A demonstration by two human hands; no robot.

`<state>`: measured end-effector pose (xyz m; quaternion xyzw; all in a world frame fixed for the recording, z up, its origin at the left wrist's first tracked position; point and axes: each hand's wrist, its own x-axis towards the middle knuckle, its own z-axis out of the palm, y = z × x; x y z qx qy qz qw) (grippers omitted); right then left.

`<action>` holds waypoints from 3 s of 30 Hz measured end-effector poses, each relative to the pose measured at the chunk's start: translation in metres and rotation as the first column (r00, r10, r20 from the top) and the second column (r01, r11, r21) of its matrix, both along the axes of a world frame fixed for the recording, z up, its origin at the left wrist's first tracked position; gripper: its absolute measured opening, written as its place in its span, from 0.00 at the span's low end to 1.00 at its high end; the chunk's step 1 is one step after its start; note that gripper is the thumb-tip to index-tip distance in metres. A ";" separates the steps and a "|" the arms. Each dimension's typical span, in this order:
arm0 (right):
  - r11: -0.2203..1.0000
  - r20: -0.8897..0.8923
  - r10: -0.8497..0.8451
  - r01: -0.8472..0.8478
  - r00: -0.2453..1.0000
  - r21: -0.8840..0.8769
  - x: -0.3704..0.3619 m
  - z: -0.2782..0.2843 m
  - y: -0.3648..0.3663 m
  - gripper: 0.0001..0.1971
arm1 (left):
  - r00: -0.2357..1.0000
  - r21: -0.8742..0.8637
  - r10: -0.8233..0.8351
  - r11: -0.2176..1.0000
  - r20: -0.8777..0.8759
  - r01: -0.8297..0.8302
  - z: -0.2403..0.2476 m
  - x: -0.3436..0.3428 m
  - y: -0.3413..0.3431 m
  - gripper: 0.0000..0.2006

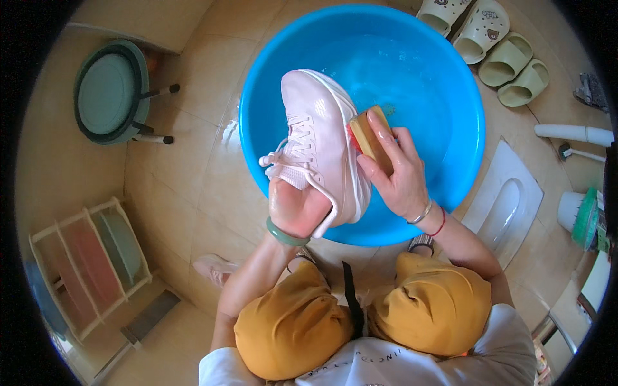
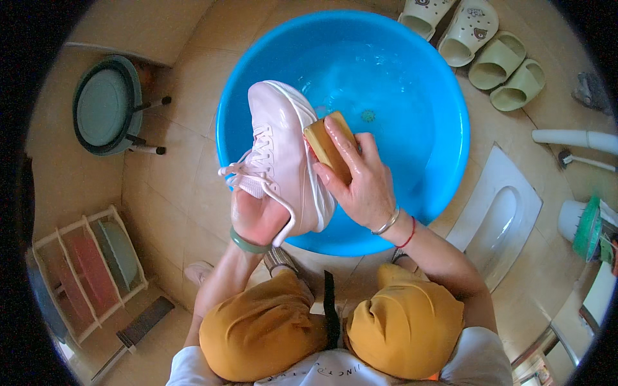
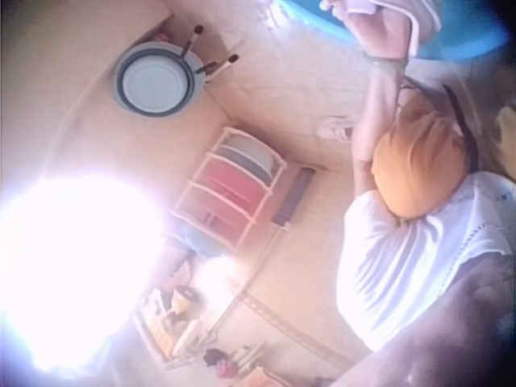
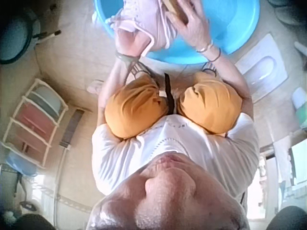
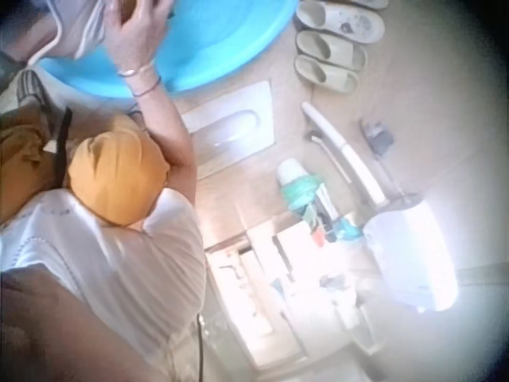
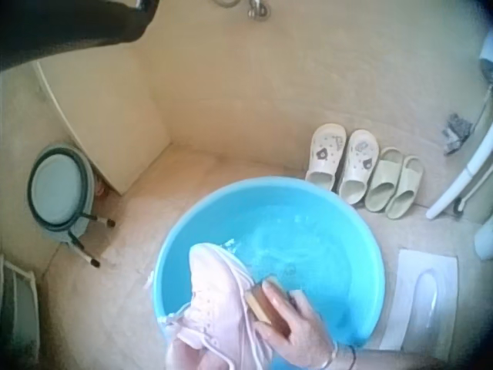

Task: The person scrubs a pair of white clogs and a pair of pink sneakers in a blue basin filled with water using a sponge. They clean the exterior and interior of the clogs first, then proceed to scrub the sneakers, rinsing them in the water.

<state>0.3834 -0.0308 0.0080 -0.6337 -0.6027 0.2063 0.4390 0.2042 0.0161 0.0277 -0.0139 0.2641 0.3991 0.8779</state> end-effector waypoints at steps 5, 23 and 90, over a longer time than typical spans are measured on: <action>0.994 0.071 -0.106 0.108 0.992 -0.033 0.011 -0.005 0.067 0.27 | 0.995 -0.038 -0.075 0.996 0.065 0.078 0.007 0.002 -0.005 0.27; 0.962 -0.017 -0.209 0.209 0.978 0.174 0.033 0.024 0.074 0.27 | 0.949 0.082 -0.314 0.947 0.036 0.311 0.052 0.009 0.017 0.27; 0.967 -0.021 -0.240 0.241 0.971 0.085 0.011 0.008 0.024 0.28 | 0.957 0.195 -0.270 0.949 0.104 0.246 0.009 -0.003 -0.009 0.26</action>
